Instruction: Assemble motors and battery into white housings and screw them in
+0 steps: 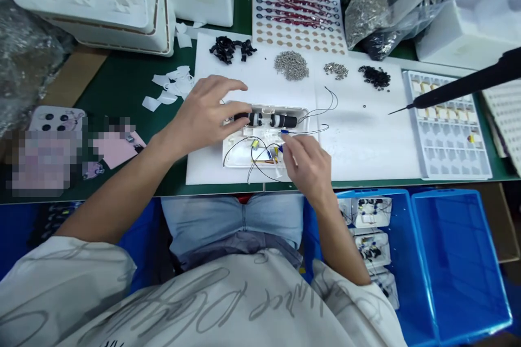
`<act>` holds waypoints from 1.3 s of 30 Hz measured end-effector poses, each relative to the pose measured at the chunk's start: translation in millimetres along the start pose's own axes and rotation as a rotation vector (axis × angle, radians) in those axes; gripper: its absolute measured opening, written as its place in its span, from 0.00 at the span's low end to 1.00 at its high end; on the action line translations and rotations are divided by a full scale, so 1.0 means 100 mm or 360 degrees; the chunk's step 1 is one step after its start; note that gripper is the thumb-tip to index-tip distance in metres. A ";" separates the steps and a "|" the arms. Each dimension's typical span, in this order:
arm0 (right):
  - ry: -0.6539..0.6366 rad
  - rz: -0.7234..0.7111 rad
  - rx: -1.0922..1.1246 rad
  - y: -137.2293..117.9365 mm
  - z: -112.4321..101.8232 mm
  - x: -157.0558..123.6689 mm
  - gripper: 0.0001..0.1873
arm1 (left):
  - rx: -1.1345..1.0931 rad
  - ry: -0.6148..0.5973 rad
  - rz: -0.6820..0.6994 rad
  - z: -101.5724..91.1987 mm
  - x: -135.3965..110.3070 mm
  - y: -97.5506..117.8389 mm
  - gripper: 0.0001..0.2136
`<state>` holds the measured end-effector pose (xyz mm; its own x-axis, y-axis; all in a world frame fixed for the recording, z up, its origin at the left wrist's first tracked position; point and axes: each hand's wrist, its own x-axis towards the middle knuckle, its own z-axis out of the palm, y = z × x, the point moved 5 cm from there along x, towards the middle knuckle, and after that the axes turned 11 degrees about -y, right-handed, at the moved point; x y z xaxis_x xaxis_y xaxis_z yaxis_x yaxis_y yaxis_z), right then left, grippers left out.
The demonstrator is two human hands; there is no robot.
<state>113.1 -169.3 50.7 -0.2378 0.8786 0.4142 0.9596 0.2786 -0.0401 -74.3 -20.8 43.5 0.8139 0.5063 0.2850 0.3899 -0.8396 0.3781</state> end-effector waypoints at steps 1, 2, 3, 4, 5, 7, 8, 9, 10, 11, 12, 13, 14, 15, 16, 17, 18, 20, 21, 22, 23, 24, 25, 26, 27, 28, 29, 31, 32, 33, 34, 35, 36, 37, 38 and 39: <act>-0.0028 -0.0040 0.0015 -0.02 0.03 -0.06 0.12 | 0.0095 -0.0103 -0.0010 0.04 0.04 0.07 0.10; -0.0063 -0.0057 0.0033 -0.04 0.07 -0.11 0.12 | 0.0179 -0.0200 -0.0033 0.08 0.08 0.13 0.10; -0.0095 -0.0048 0.0058 -0.04 0.10 -0.15 0.12 | 0.0247 -0.0285 -0.0066 0.12 0.12 0.17 0.10; -0.0106 -0.0025 0.0091 -0.04 0.12 -0.18 0.11 | 0.0296 -0.0354 -0.0105 0.15 0.15 0.20 0.11; -0.0093 0.0004 0.0129 -0.02 0.13 -0.20 0.12 | 0.0327 -0.0408 -0.0144 0.18 0.18 0.22 0.11; -0.0030 0.0059 0.0189 0.02 0.12 -0.22 0.12 | 0.0361 -0.0475 -0.0211 0.21 0.21 0.23 0.12; -0.0006 0.0083 0.0199 0.05 0.11 -0.22 0.13 | 0.0376 -0.0486 -0.0243 0.21 0.21 0.24 0.12; -0.0005 0.0109 0.0193 0.08 0.11 -0.21 0.13 | 0.0392 -0.0488 -0.0276 0.21 0.21 0.24 0.13; -0.0026 0.0133 0.0171 0.12 0.11 -0.20 0.13 | 0.0408 -0.0484 -0.0314 0.21 0.21 0.25 0.13; -0.0073 0.0153 0.0138 0.15 0.11 -0.18 0.14 | 0.0419 -0.0479 -0.0355 0.21 0.21 0.25 0.13; -0.0137 0.0163 0.0095 0.17 0.13 -0.15 0.14 | 0.0422 -0.0478 -0.0395 0.21 0.20 0.25 0.12; -0.0210 0.0164 0.0048 0.19 0.15 -0.12 0.15 | 0.0418 -0.0482 -0.0428 0.21 0.20 0.26 0.12; -0.0283 0.0158 0.0002 0.20 0.17 -0.09 0.16 | 0.0410 -0.0491 -0.0451 0.21 0.20 0.26 0.12; -0.0347 0.0148 -0.0042 0.21 0.19 -0.06 0.17 | 0.0403 -0.0499 -0.0462 0.21 0.20 0.26 0.12; -0.0401 0.0138 -0.0083 0.22 0.21 -0.02 0.18 | 0.0395 -0.0502 -0.0467 0.21 0.20 0.26 0.12; -0.0447 0.0129 -0.0120 0.22 0.23 0.01 0.19 | 0.0389 -0.0499 -0.0465 0.21 0.19 0.26 0.12; -0.0488 0.0121 -0.0155 0.21 0.24 0.05 0.19 | 0.0383 -0.0483 -0.0459 0.21 0.18 0.28 0.12; -0.0582 0.0115 -0.0221 0.20 0.27 0.12 0.17 | 0.0378 -0.0390 -0.0458 0.18 0.14 0.33 0.11; -0.0632 0.0116 -0.0252 0.19 0.27 0.15 0.16 | 0.0380 -0.0316 -0.0468 0.16 0.10 0.37 0.10; -0.0686 0.0122 -0.0279 0.18 0.28 0.18 0.15 | 0.0385 -0.0238 -0.0486 0.13 0.06 0.42 0.10; -0.0737 0.0133 -0.0300 0.18 0.28 0.20 0.16 | 0.0394 -0.0173 -0.0510 0.11 0.01 0.48 0.11; -0.0785 0.0142 -0.0313 0.18 0.28 0.22 0.16 | 0.0408 -0.0136 -0.0540 0.10 -0.05 0.53 0.12; -0.0822 0.0144 -0.0321 0.18 0.27 0.24 0.16 | 0.0426 -0.0133 -0.0566 0.10 -0.09 0.59 0.13; -0.0844 0.0136 -0.0322 0.18 0.27 0.26 0.16 | 0.0447 -0.0165 -0.0587 0.12 -0.13 0.64 0.15; -0.0850 0.0116 -0.0320 0.18 0.26 0.27 0.16 | 0.0463 -0.0219 -0.0604 0.14 -0.16 0.68 0.17; -0.0842 0.0086 -0.0313 0.18 0.26 0.28 0.16 | 0.0470 -0.0280 -0.0619 0.17 -0.18 0.71 0.17; -0.0827 0.0050 -0.0300 0.19 0.26 0.29 0.15 | 0.0467 -0.0338 -0.0635 0.19 -0.20 0.72 0.18; -0.0794 -0.0012 -0.0264 0.22 0.26 0.30 0.14 | 0.0440 -0.0417 -0.0673 0.22 -0.19 0.73 0.18; -0.0787 -0.0034 -0.0245 0.25 0.28 0.30 0.13 | 0.0425 -0.0442 -0.0689 0.23 -0.18 0.72 0.17; -0.0787 -0.0046 -0.0227 0.27 0.29 0.30 0.13 | 0.0417 -0.0462 -0.0696 0.24 -0.17 0.72 0.16; -0.0792 -0.0054 -0.0210 0.29 0.31 0.30 0.13 | 0.0420 -0.0474 -0.0696 0.24 -0.15 0.71 0.15; -0.0800 -0.0060 -0.0195 0.31 0.32 0.30 0.13 | 0.0430 -0.0481 -0.0691 0.24 -0.13 0.70 0.14; -0.0809 -0.0066 -0.0181 0.33 0.34 0.30 0.12 | 0.0441 -0.0483 -0.0686 0.23 -0.12 0.70 0.14; -0.0814 -0.0071 -0.0169 0.33 0.35 0.30 0.12 | 0.0448 -0.0485 -0.0685 0.23 -0.10 0.69 0.13; -0.0811 -0.0075 -0.0159 0.34 0.36 0.30 0.11 | 0.0444 -0.0493 -0.0687 0.22 -0.09 0.69 0.12; -0.0800 -0.0075 -0.0155 0.34 0.36 0.30 0.11 | 0.0425 -0.0508 -0.0692 0.21 -0.09 0.68 0.12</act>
<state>132.9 -119.5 29.6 -0.3013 0.9505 -0.0756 0.9499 0.3061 0.0626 -45.4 -86.7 48.2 0.6286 0.7649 -0.1406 0.7770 -0.6102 0.1546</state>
